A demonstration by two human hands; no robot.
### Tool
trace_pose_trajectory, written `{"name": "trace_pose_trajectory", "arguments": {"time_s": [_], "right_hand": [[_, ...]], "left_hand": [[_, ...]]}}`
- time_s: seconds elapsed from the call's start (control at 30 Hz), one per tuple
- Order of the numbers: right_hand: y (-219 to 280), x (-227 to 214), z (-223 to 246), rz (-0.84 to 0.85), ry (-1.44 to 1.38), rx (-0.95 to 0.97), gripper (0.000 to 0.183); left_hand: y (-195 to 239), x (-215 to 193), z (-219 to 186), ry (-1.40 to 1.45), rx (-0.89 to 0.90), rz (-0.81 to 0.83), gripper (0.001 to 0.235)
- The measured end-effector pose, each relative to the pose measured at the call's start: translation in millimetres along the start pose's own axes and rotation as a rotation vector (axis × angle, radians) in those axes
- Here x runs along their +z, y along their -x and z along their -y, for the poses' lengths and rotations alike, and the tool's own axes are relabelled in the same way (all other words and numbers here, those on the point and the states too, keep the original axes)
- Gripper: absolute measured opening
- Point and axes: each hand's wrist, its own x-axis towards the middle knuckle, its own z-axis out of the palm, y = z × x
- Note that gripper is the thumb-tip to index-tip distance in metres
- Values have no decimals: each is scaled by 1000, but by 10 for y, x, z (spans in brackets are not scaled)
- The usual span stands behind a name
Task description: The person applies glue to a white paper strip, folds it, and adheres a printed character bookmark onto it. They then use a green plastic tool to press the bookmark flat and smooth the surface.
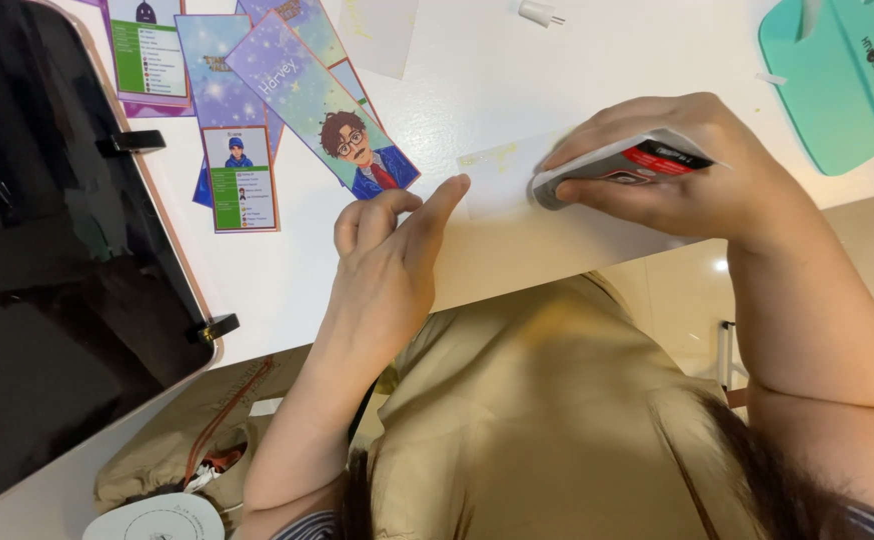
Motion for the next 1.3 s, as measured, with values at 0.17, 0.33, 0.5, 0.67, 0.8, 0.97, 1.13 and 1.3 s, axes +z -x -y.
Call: {"name": "trace_pose_trajectory", "arguments": {"time_s": [0.17, 0.33, 0.5, 0.67, 0.8, 0.97, 1.13, 1.3], "right_hand": [[-94, 90, 22, 27, 10, -88, 17], [-203, 158, 83, 85, 23, -207, 16], [-268, 206, 101, 94, 22, -265, 15], [-321, 237, 123, 117, 19, -301, 16], [-345, 257, 130, 109, 4, -288, 16], [-384, 264, 162, 128, -41, -183, 18], [-416, 245, 201, 111, -65, -117, 14], [-460, 209, 201, 82, -57, -156, 13]], "left_hand": [[17, -13, 0, 12, 17, -22, 68], [35, 27, 21, -1, 17, -46, 59], [33, 24, 44, -4, 62, -61, 61], [24, 7, 43, 34, 20, 7, 61], [16, 6, 41, -6, 59, -55, 64], [9, 16, 49, -30, 70, -102, 63], [0, 7, 57, -35, 73, -104, 62], [0, -12, 68, -22, 83, -95, 64]]}}
